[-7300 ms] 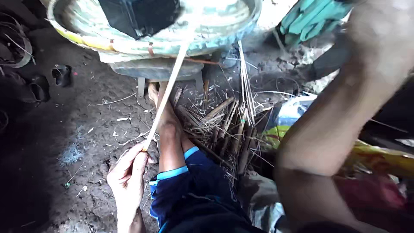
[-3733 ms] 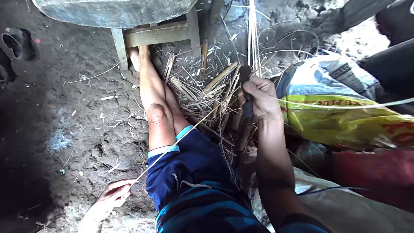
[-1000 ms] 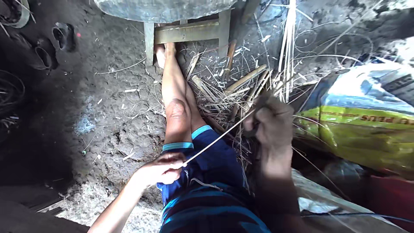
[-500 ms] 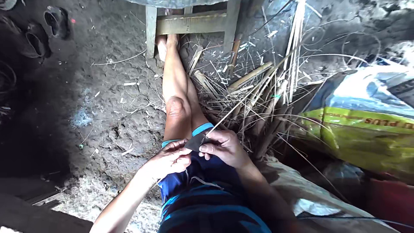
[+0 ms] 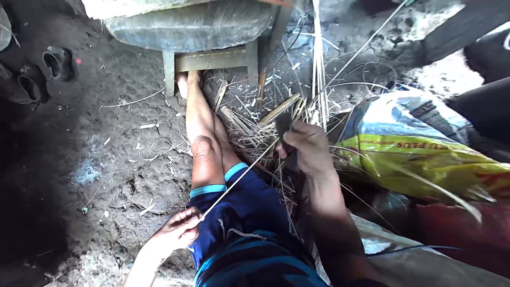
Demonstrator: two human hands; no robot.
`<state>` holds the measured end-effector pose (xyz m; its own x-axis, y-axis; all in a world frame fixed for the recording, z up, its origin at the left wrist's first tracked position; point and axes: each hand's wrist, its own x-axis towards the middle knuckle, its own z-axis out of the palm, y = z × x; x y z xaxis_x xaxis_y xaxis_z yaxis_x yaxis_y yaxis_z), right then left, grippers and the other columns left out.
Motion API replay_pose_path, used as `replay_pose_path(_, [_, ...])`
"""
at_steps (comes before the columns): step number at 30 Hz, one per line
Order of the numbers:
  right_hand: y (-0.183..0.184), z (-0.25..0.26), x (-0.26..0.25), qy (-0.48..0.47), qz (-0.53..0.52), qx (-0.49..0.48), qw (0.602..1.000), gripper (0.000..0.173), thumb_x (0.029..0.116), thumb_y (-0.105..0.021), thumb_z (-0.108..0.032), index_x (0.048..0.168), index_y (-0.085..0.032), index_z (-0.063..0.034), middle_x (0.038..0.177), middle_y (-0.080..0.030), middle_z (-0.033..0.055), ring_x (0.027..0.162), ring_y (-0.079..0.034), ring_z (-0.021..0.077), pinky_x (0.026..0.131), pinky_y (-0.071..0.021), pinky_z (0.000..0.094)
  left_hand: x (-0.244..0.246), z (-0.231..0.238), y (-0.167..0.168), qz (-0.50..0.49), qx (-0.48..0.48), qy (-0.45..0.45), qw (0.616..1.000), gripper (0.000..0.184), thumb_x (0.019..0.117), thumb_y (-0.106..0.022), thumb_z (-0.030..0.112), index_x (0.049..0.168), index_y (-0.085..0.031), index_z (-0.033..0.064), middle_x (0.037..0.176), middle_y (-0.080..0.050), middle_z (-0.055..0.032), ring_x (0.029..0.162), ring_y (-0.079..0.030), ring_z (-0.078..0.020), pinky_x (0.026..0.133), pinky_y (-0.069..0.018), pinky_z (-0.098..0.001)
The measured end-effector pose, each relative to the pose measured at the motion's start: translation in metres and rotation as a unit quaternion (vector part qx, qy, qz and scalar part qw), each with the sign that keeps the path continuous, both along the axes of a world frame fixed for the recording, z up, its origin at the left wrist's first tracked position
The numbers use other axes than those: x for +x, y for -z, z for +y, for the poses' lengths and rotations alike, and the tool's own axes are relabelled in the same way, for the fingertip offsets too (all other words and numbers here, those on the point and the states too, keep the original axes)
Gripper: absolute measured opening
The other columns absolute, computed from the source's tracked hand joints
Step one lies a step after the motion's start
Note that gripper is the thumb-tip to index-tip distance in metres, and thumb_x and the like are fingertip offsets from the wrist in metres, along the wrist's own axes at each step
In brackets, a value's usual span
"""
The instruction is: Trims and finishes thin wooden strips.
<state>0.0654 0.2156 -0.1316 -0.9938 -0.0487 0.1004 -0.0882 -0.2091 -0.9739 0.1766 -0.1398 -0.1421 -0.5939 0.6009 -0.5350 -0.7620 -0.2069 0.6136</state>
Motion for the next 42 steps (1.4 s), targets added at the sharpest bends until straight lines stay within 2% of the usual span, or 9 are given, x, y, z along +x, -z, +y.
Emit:
replay_pose_path(15, [-0.019,0.169,-0.034,0.281,-0.011,-0.034,0.959,0.017,0.1099,-0.043,-0.022,0.102,-0.059,-0.0212,0.075,-0.068,-0.0118,0.057,-0.061,0.0005,0.056,-0.0539,0.0173,0.073,-0.115,-0.028,0.103,-0.236,-0.056,0.965,0.022,0.1015,-0.059,0.031,0.106,-0.08,0.0296,0.065,-0.065,0.0157,0.049,-0.05,0.0077,0.046,-0.0415,-0.0104])
replay_pose_path(19, [-0.012,0.123,-0.014,0.243,0.016,-0.055,0.968,0.025,0.1099,-0.039,-0.019,0.098,-0.061,-0.0224,0.074,-0.069,-0.0129,0.057,-0.063,-0.0005,0.056,-0.0553,0.0165,0.022,-0.039,-0.052,0.294,-0.041,-0.107,0.949,0.022,0.1009,-0.059,0.041,0.109,-0.077,0.0312,0.071,-0.066,0.0187,0.057,-0.056,0.0111,0.051,-0.044,-0.0067])
replay_pose_path(22, [-0.005,0.079,0.013,0.198,-0.013,-0.068,0.978,0.02,0.1082,-0.043,-0.023,0.101,-0.062,-0.0243,0.069,-0.065,-0.0143,0.055,-0.059,-0.0013,0.053,-0.0534,0.0168,-0.031,0.019,-0.068,0.426,0.175,-0.153,0.874,0.023,0.1021,-0.057,0.039,0.108,-0.076,0.028,0.09,-0.072,0.0138,0.078,-0.065,0.0037,0.069,-0.0517,-0.0125])
replay_pose_path(26, [-0.005,0.027,0.055,-0.007,-0.033,-0.061,0.998,0.013,0.0941,-0.06,-0.021,0.094,-0.072,-0.0254,0.062,-0.065,-0.0095,0.047,-0.057,0.0005,0.046,-0.0515,0.019,-0.08,0.06,-0.071,0.576,-0.003,-0.193,0.794,0.006,0.0923,-0.073,0.032,0.087,-0.073,0.034,0.091,-0.069,0.0205,0.088,-0.064,0.0056,0.083,-0.0527,-0.0148])
replay_pose_path(28, [-0.007,0.003,0.064,-0.139,-0.054,-0.081,0.986,0.019,0.0931,-0.065,-0.02,0.109,-0.075,-0.0221,0.068,-0.069,-0.0097,0.052,-0.061,-0.0011,0.05,-0.054,0.017,-0.093,0.073,-0.058,0.624,-0.085,-0.145,0.763,0.011,0.0917,-0.076,0.03,0.081,-0.073,0.0278,0.099,-0.068,0.0172,0.101,-0.063,0.0011,0.09,-0.0527,-0.0195])
replay_pose_path(31, [-0.007,-0.03,0.062,-0.23,-0.093,-0.144,0.958,0.03,0.0954,-0.06,-0.013,0.125,-0.068,-0.0131,0.076,-0.07,-0.0078,0.057,-0.062,-0.0017,0.053,-0.0537,0.0142,-0.088,0.093,-0.042,0.603,-0.122,-0.061,0.786,0.008,0.0918,-0.074,0.013,0.085,-0.078,0.014,0.101,-0.07,0.0072,0.103,-0.063,-0.0016,0.089,-0.0533,-0.0184])
replay_pose_path(36, [0.015,-0.045,0.047,-0.186,-0.113,-0.15,0.964,0.011,0.098,-0.061,-0.016,0.1,-0.071,-0.012,0.07,-0.068,-0.0032,0.053,-0.061,0.0019,0.049,-0.0535,0.0169,-0.069,0.085,-0.029,0.498,-0.152,-0.015,0.854,0.016,0.0959,-0.064,-0.001,0.108,-0.075,-0.0012,0.099,-0.074,-0.002,0.091,-0.069,-0.0059,0.084,-0.0581,-0.0236])
replay_pose_path(39, [0.018,-0.035,0.036,-0.147,-0.097,-0.105,0.979,0.013,0.0998,-0.057,-0.014,0.099,-0.07,-0.0156,0.073,-0.07,-0.0061,0.055,-0.062,0.0006,0.05,-0.0538,0.0159,-0.049,0.068,-0.039,0.318,-0.149,-0.003,0.936,0.037,0.1079,-0.046,0.02,0.14,-0.057,0.0065,0.088,-0.075,0.0059,0.068,-0.068,-0.0005,0.066,-0.0593,-0.0196])
replay_pose_path(42, [0.019,-0.031,0.028,-0.098,-0.084,-0.072,0.989,0.009,0.1004,-0.059,-0.015,0.098,-0.068,-0.0161,0.075,-0.07,-0.0073,0.057,-0.063,0.0006,0.051,-0.0547,0.0158,-0.027,0.068,-0.041,0.251,-0.123,-0.021,0.96,0.032,0.1053,-0.054,0.017,0.134,-0.062,0.0058,0.077,-0.071,0.0102,0.054,-0.056,0.0064,0.051,-0.0472,-0.0107])
